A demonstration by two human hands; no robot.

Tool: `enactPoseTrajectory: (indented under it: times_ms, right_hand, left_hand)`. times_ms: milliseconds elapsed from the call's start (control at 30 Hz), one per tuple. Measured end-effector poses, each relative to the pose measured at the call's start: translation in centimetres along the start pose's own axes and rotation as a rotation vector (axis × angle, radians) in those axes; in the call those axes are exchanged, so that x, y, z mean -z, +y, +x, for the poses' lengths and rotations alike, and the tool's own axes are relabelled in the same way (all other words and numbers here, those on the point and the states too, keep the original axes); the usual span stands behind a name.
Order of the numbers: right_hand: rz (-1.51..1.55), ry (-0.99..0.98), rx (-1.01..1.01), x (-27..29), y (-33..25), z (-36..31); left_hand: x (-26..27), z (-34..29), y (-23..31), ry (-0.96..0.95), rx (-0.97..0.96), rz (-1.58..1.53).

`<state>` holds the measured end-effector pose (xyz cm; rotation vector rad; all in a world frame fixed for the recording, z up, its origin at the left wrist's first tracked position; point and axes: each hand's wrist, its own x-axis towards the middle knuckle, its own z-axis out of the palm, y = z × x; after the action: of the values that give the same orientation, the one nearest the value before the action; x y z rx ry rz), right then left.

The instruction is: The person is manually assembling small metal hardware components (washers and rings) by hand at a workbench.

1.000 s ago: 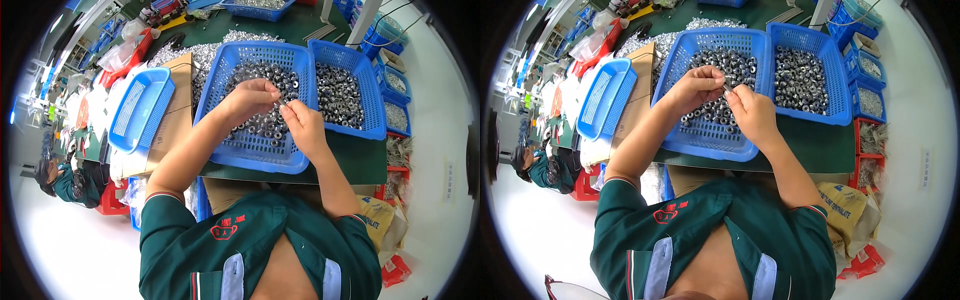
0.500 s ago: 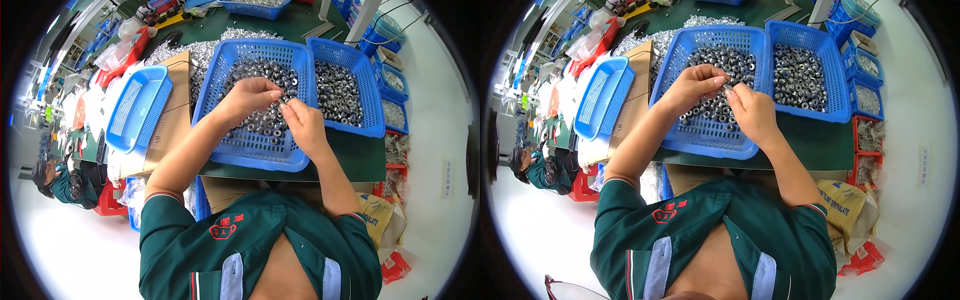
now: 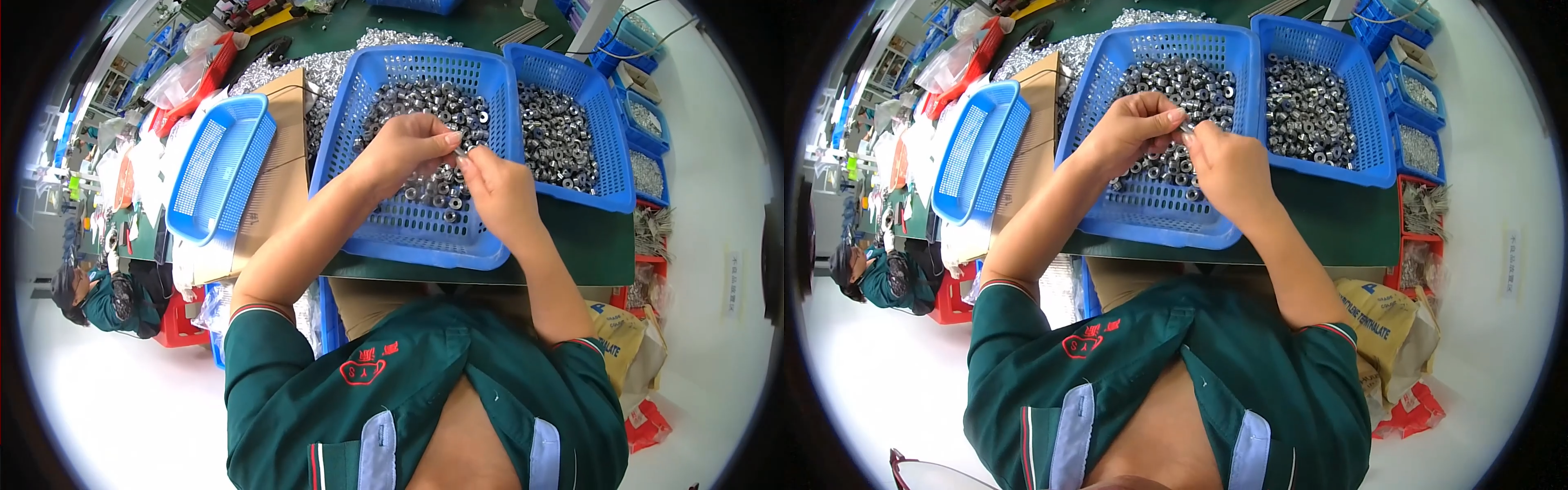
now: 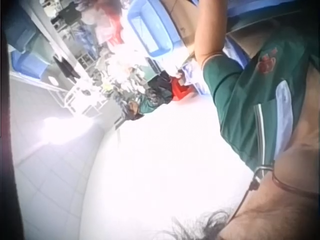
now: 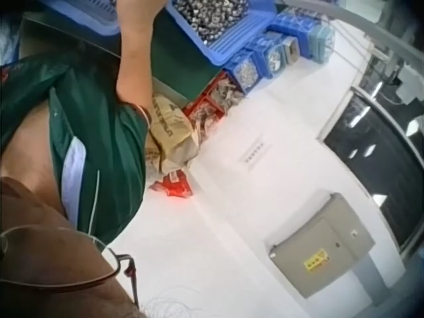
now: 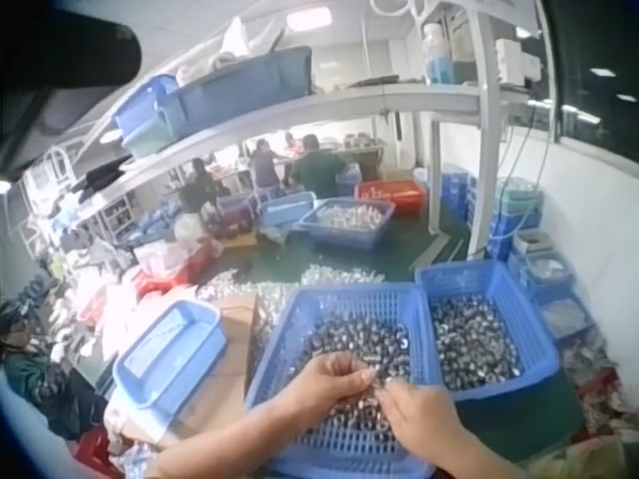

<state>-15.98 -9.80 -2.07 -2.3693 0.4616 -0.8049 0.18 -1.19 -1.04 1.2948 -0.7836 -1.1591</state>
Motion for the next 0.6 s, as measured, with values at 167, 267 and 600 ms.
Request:
enactPoseTrajectory:
  times_ms: [167, 267, 600]
  right_hand:
    - [0.562, -0.178, -0.292, 1.5, 0.9, 0.8]
    - [1.022, -0.326, -0.492, 2.6, 0.3, 1.3]
    - [0.788, -0.065, -0.341, 1.2, 0.1, -0.8]
  left_hand:
    - [-0.8, 0.0, 0.6, 0.015, -0.178, 0.139]
    - [-1.0, -0.3, 0.7, 0.016, -0.313, 0.178]
    - [1.3, 1.5, -1.2, -0.041, 0.17, -0.054]
